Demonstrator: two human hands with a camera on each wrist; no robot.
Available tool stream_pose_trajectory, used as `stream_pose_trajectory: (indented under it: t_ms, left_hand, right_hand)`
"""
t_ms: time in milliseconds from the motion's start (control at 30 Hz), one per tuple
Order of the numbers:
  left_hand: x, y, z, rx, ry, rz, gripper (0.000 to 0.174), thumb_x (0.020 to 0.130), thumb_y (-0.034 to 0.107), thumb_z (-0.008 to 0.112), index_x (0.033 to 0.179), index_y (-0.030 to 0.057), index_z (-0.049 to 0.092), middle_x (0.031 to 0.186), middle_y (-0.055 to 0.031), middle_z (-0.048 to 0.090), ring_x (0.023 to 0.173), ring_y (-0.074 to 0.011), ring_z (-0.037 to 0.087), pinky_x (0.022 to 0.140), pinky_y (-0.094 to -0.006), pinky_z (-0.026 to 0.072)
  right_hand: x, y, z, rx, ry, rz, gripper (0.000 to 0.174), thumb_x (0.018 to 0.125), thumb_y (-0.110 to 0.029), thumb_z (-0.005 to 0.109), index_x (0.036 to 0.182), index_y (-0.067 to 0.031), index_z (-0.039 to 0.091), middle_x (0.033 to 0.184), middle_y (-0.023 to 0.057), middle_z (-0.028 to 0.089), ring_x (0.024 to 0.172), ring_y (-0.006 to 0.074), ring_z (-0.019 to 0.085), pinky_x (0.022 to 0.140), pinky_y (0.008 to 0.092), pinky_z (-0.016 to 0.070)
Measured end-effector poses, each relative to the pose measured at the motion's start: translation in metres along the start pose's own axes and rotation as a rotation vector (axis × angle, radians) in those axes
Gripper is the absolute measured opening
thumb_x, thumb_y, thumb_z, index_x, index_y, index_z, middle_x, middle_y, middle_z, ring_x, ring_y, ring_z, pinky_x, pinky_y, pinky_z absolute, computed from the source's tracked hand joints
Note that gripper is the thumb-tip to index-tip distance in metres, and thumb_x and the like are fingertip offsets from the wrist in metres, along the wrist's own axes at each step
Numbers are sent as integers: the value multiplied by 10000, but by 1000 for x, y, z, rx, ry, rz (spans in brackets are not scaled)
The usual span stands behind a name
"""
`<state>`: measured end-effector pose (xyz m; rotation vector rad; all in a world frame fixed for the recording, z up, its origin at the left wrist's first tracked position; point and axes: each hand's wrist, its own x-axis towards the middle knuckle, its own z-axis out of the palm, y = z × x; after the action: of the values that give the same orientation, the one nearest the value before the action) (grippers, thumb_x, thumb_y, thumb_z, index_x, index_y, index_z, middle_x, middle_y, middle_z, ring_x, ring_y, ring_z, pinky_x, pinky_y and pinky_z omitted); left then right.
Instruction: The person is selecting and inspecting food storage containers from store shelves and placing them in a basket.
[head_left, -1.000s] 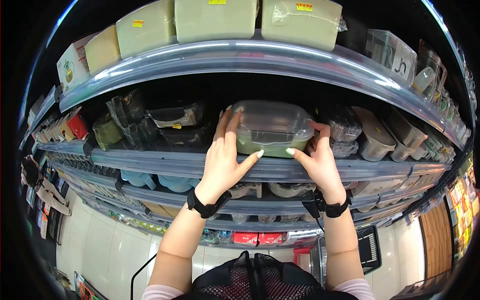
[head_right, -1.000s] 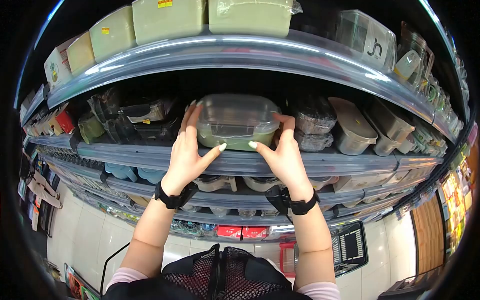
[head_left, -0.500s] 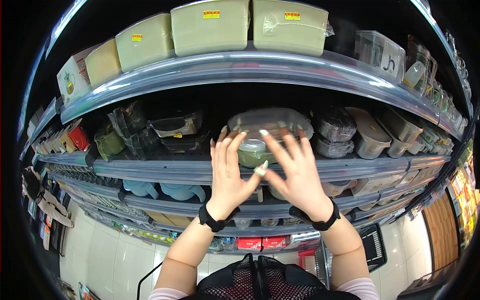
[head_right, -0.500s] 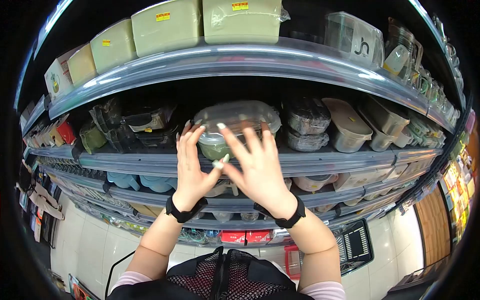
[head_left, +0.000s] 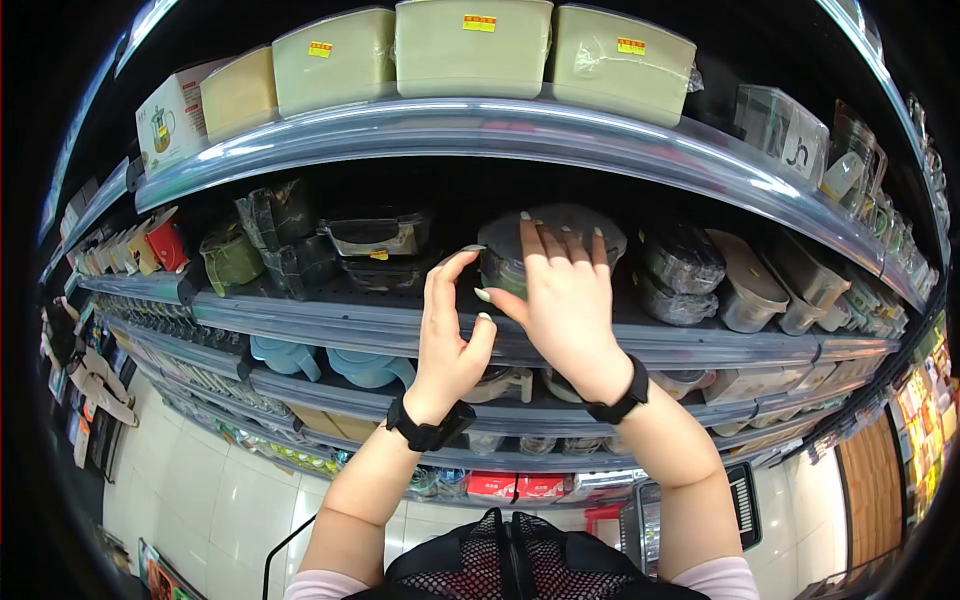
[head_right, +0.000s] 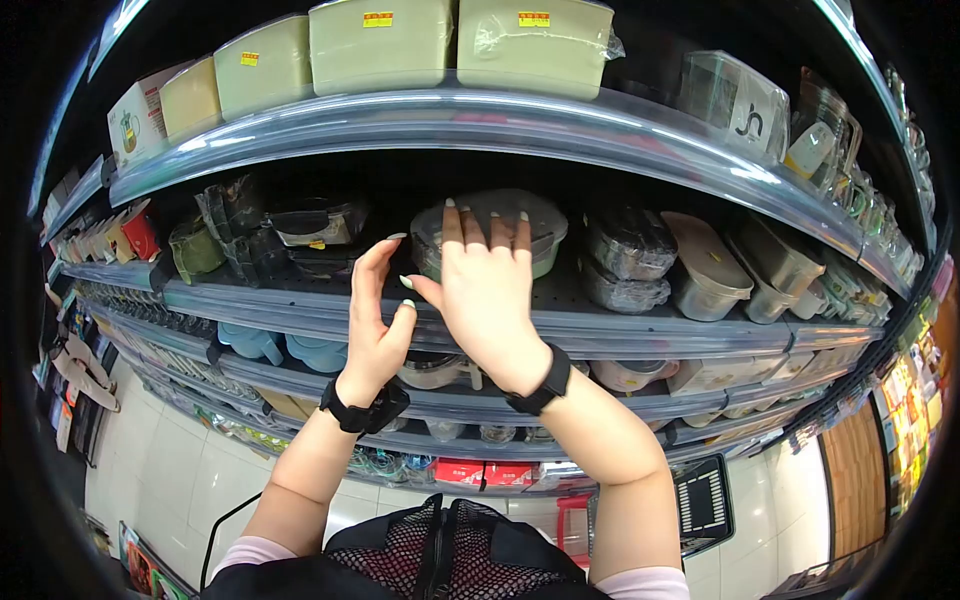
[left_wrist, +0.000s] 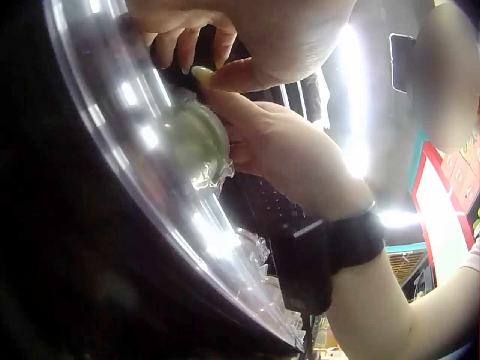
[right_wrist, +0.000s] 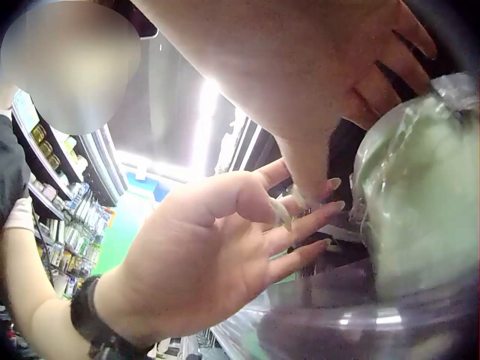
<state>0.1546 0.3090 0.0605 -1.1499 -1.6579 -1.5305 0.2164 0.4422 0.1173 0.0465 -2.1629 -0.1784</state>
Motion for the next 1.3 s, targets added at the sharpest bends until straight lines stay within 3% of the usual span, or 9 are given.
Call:
stream_pose_trajectory:
  t_ms: [167,267,400,600,633,700,867,1067,1300]
  left_hand:
    - [-5,0,-5,14,-48,3,707,692,-67,488,1386,-3,364,1377,-171,423,1377,-290,350,1150,-395,266]
    - [-3,-1,-7,61,-71,34,714,697,-40,518,1394,19,373,1399,-210,407,1317,-375,393,1103,-421,319]
    - [-2,-2,-7,183,-187,88,862,700,-58,509,1499,26,199,1527,-201,263,1415,-347,285,1167,-422,219]
    - [2,2,-7,147,-160,39,918,697,-48,529,1521,29,130,1549,-219,225,1439,-369,231,1166,-425,208]
    - [2,2,-7,150,-162,44,922,697,-45,531,1521,26,124,1552,-220,218,1442,-372,222,1165,-427,206]
    - [4,7,-8,167,-193,34,924,697,-42,533,1520,22,117,1558,-217,205,1445,-372,214,1167,-428,202]
    - [6,8,-10,219,-248,55,901,703,-30,519,1514,8,128,1550,-233,191,1440,-393,202,1161,-420,228]
    - [9,1,-17,171,-294,70,891,740,-14,522,1526,60,109,1559,-219,196,1453,-374,190,1169,-425,201]
    - [34,0,-11,215,-344,39,840,782,30,546,1520,41,144,1549,-215,240,1439,-372,238,1163,-407,215]
  right_hand:
    - [8,-7,9,-61,-129,81,575,723,-262,756,1218,-13,602,1153,139,655,1165,280,571,1103,507,309]
    - [2,17,-1,91,-124,-56,541,746,-222,738,1237,-47,597,1217,123,637,1217,260,546,1121,498,291]
    - [2,60,-16,497,-244,-117,532,729,-83,719,1248,-61,606,1277,153,594,1257,326,497,1070,389,402]
    - [13,56,-53,580,-424,-36,781,603,-374,863,1209,45,602,1212,286,593,1172,382,568,997,395,464]
    - [8,51,-39,479,-232,-93,716,619,-467,830,1089,37,636,999,227,679,918,380,670,930,423,489]
    - [1,26,-17,210,-116,31,695,637,-506,809,992,57,608,879,206,670,846,345,675,904,438,493]
    - [-9,10,4,20,138,10,631,665,-424,793,1089,-6,585,1003,224,639,922,355,648,925,439,487]
    - [-11,49,-17,198,-85,-73,462,747,-173,720,1192,-82,641,1137,215,635,1131,325,590,1088,455,364]
    - [-2,86,-37,401,-311,-111,472,748,-11,638,1220,-15,616,1227,207,607,1129,349,584,978,391,477]
